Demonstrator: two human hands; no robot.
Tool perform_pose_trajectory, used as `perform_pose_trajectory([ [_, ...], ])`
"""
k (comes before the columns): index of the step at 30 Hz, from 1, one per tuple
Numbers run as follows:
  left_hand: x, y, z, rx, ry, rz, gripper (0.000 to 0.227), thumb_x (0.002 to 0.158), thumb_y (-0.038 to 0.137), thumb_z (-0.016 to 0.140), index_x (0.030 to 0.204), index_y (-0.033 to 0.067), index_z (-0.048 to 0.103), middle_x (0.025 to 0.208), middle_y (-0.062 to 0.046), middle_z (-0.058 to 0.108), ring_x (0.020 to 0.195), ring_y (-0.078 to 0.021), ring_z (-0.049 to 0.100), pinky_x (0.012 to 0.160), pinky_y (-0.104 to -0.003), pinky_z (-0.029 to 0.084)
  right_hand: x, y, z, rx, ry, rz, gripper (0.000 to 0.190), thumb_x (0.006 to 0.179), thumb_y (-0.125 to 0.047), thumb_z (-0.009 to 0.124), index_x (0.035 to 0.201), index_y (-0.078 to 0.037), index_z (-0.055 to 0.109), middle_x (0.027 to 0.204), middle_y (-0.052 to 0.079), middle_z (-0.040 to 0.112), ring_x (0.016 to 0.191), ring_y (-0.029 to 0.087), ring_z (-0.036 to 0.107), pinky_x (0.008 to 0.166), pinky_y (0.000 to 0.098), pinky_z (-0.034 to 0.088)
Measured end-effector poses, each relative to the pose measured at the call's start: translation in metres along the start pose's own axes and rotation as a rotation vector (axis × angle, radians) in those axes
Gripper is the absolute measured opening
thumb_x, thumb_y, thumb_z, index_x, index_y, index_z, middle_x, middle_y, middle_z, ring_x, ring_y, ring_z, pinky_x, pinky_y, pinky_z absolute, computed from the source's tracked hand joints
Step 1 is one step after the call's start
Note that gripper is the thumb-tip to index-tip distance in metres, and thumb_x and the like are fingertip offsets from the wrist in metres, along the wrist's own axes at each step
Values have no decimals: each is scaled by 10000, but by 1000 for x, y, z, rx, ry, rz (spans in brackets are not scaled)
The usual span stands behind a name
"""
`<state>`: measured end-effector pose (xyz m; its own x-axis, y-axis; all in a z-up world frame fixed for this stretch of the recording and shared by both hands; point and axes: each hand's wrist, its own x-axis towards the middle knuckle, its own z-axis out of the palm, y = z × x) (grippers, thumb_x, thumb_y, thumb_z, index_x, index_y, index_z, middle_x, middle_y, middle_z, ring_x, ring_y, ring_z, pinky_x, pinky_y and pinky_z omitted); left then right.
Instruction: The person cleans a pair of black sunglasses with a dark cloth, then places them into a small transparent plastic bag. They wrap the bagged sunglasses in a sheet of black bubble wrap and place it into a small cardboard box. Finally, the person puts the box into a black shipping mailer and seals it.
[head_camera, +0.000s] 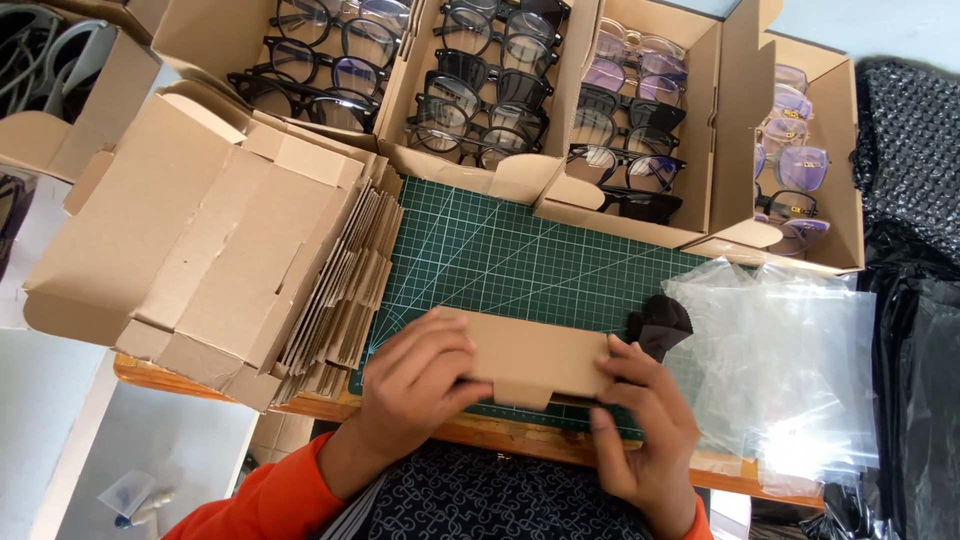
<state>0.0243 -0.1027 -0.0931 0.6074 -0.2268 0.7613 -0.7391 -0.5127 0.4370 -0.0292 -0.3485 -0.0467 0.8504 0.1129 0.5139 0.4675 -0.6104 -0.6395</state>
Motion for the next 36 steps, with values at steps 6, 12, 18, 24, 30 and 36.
perform_pose_trajectory([
  [6, 20, 0, -17, -297, -163, -112, 546, 605, 535, 847, 770, 90, 577, 892, -74, 711, 971, -258, 719, 1081, -509, 493, 2, 4, 13, -178, -37, -115, 301, 841, -261, 816, 1030, -64, 689, 1138, 103, 702, 1201, 362, 655, 1155, 591, 463],
  [12, 19, -2, -18, -416, -272, -235, 473, 724, 349, 909, 877, 93, 542, 1071, -97, 661, 1173, -325, 639, 1151, -535, 428, 14, -14, 24, -178, -70, -277, 203, 1009, -61, 563, 1121, -100, 728, 1170, 88, 721, 1128, 310, 688, 1128, 559, 479],
  [18, 19, -2, -20, -364, -339, -147, 437, 853, 226, 855, 1250, 117, 708, 1349, -98, 666, 1320, -360, 556, 1191, -582, 394, 16, -16, 25, -196, -64, -305, 179, 964, -39, 615, 1072, -98, 744, 1137, 76, 724, 1078, 292, 690, 1092, 526, 487],
  [24, 16, -4, -16, -271, -429, -146, 571, 746, 242, 943, 1268, 160, 727, 1485, -126, 570, 1438, -419, 435, 1155, -581, 427, 4, -9, 16, -158, -223, -274, 296, 994, -222, 625, 1243, -76, 686, 1284, 113, 676, 1235, 340, 627, 1181, 607, 393],
  [30, 16, -2, -14, -335, -322, -42, 341, 759, 207, 934, 1033, 95, 765, 1225, -85, 703, 1287, -424, 555, 1070, -544, 523, -2, -6, 10, -207, -290, -270, 337, 1012, -146, 602, 1338, -70, 646, 1381, 110, 634, 1331, 338, 582, 1199, 605, 368],
  [36, 18, 13, -20, -310, -263, 101, 136, 836, 177, 861, 840, 110, 743, 1085, 25, 741, 1250, -422, 567, 1104, -616, 386, 2, -4, -13, 19, -257, -240, 259, 1010, -142, 593, 1231, -68, 706, 1304, 99, 696, 1253, 312, 646, 1185, 563, 410],
])
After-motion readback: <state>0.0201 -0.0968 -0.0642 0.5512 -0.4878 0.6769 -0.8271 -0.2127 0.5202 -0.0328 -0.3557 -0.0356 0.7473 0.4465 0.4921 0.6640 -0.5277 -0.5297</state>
